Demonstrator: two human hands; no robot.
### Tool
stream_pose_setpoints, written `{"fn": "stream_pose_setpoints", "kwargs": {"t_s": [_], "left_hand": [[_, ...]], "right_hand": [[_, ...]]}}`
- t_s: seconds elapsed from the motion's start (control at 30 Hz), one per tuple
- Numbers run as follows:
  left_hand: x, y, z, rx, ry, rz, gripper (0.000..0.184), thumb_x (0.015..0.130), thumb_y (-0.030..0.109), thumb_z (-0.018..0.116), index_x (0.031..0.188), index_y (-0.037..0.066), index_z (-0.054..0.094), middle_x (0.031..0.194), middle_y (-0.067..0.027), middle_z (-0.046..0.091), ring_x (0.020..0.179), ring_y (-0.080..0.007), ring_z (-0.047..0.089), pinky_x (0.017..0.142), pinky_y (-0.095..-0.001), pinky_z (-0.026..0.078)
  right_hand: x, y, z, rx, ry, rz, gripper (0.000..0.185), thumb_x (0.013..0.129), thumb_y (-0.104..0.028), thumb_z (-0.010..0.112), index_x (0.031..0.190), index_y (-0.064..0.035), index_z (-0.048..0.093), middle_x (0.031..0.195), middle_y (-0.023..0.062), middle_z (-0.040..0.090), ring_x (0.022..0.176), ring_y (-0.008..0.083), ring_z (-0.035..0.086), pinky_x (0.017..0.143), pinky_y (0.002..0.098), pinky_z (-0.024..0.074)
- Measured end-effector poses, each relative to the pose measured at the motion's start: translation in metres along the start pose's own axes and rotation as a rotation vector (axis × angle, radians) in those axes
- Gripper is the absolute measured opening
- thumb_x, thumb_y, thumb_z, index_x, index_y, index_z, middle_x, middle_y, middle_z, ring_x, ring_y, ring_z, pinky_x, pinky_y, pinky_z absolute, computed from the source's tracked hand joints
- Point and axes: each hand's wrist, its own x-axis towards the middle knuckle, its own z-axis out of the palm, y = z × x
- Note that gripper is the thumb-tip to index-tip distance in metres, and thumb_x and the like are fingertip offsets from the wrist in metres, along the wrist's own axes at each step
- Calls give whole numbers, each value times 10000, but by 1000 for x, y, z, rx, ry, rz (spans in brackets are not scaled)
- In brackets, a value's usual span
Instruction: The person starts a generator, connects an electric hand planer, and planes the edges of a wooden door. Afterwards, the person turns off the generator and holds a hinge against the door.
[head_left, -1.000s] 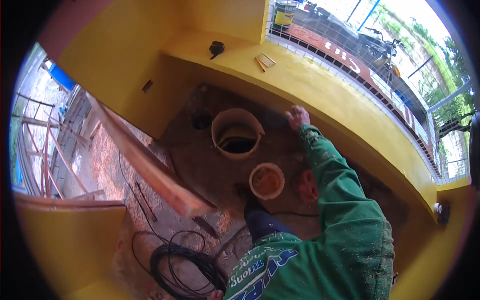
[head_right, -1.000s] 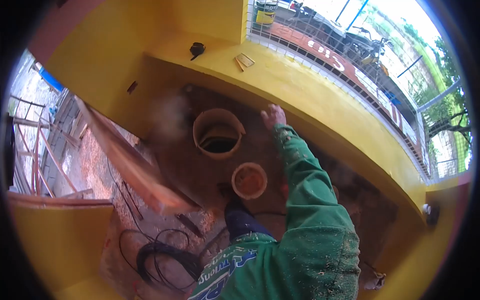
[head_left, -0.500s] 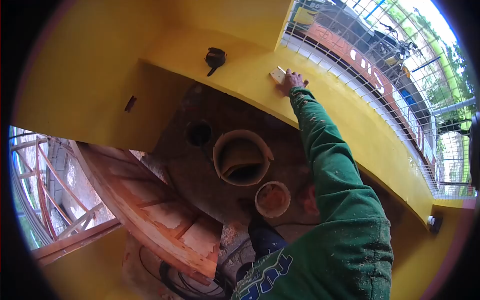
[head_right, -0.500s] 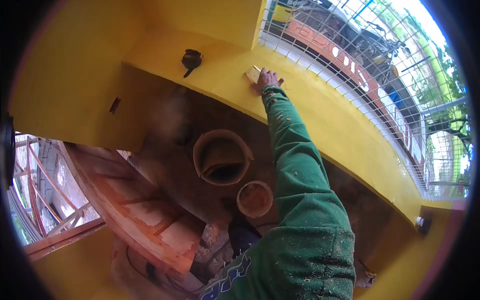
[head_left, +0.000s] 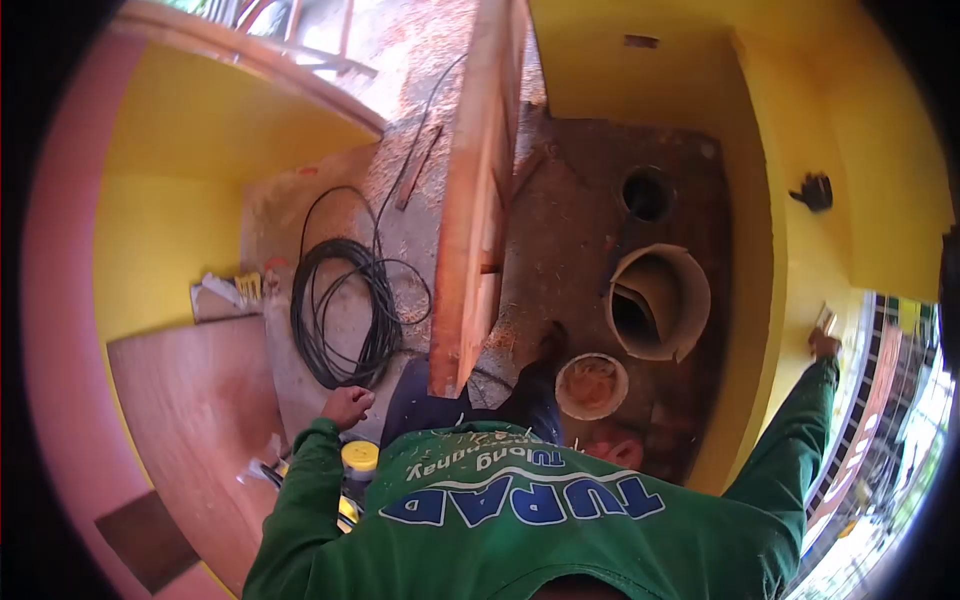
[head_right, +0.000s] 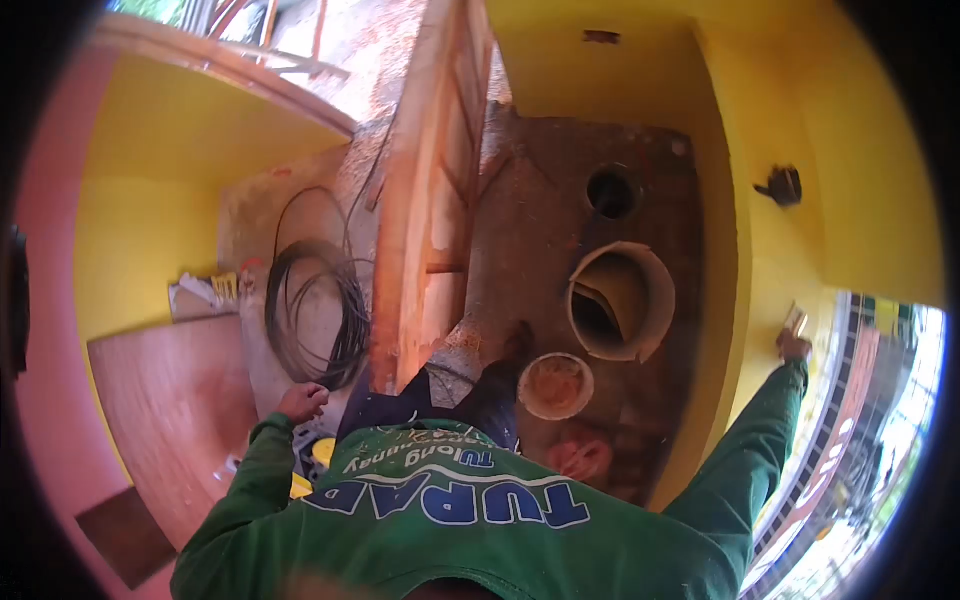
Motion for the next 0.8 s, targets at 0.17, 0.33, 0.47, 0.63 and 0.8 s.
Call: {"fn": "stream_pose_setpoints", "kwargs": {"t_s": [0.17, 0.33, 0.47, 0.63, 0.8], "left_hand": [[18, -39, 9, 122, -91, 13, 376, 854, 349, 560, 932, -1, 670, 685, -104, 648, 615, -174, 637, 614, -329, 502], [42, -45, -8, 184, -101, 118, 389, 844, 375, 564, 964, 22, 675, 711, -129, 664, 662, -197, 647, 659, -345, 499], [62, -6, -52, 172, -86, 216, 377, 850, 369, 566, 969, 26, 667, 757, -120, 666, 684, -202, 635, 681, -343, 493], [136, 22, -115, 148, -99, 454, 319, 873, 281, 499, 979, 6, 622, 778, -194, 631, 723, -296, 633, 696, -376, 486], [138, 55, -210, 113, 41, 807, 316, 871, 273, 518, 1009, 8, 620, 890, -203, 645, 852, -336, 639, 758, -387, 495]], "right_hand": [[29, 20, 19, 456, 283, 130, 376, 762, -359, 656, 825, 7, 599, 664, 106, 562, 483, 181, 486, 401, 347, 388], [-6, -39, 11, 243, 379, 7, 371, 821, -290, 576, 953, 57, 559, 799, 148, 596, 680, 281, 567, 608, 400, 467], [-91, -140, 18, 872, 370, 72, 320, 862, -304, 573, 1032, -34, 547, 910, 108, 603, 711, 252, 583, 572, 381, 497], [-300, -304, -15, 1386, 84, -162, 324, 886, -290, 580, 1143, -110, 495, 979, 67, 592, 773, 186, 640, 464, 235, 433], [-473, -431, -47, 1228, -94, -693, 355, 877, -253, 583, 1171, -74, 495, 1016, 86, 617, 765, 224, 661, 533, 278, 485]]}}
